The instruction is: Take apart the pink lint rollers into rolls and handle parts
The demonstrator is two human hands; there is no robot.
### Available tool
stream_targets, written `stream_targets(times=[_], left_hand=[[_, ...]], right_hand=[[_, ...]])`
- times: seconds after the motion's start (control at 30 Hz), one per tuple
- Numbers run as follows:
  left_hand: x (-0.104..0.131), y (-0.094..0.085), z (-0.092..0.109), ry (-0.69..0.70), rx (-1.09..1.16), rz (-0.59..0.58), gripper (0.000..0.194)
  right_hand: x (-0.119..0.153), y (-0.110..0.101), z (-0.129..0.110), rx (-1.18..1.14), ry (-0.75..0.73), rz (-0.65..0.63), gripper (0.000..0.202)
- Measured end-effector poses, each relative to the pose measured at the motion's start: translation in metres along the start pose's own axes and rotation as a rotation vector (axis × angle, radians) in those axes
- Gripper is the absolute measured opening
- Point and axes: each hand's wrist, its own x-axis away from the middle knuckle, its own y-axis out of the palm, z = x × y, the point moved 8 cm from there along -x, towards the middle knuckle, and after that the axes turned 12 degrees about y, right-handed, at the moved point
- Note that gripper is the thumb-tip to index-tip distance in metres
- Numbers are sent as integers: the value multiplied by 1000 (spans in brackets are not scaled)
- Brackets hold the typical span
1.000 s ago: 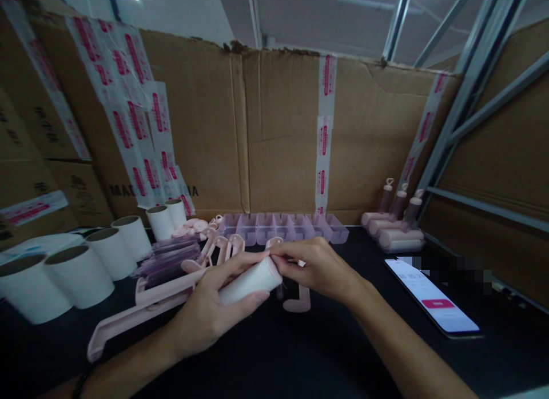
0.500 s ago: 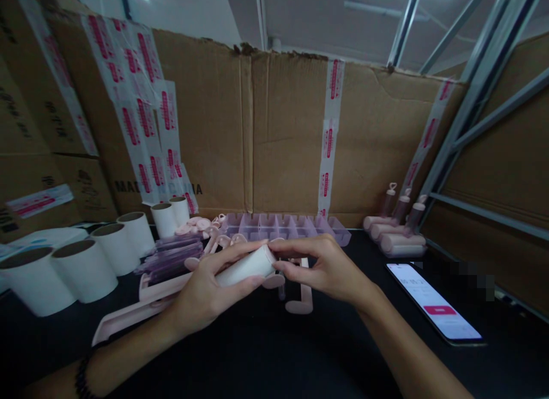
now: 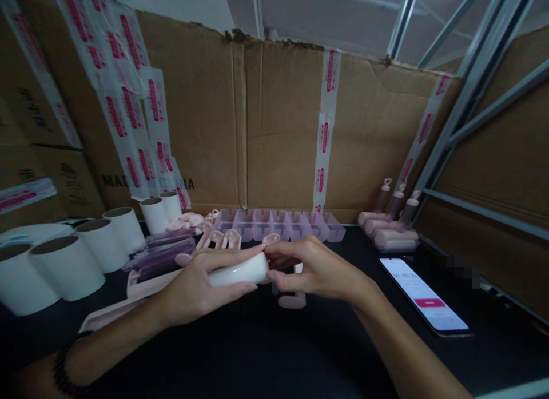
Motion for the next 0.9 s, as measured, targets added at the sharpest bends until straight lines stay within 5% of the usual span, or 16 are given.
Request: stream_targets(times=[0.37,0.6,0.9], left_hand=[[-1,-2,1,-5,43,43,55],[8,-4,-5,-31,-34,153,55],[12,-4,11,-8,-237,97,60]], right_hand=[[-1,-3,-4,17,-16,65,46],[-14,3,27,-130,77,338,41],[-16,2,53,-69,50,632,43]])
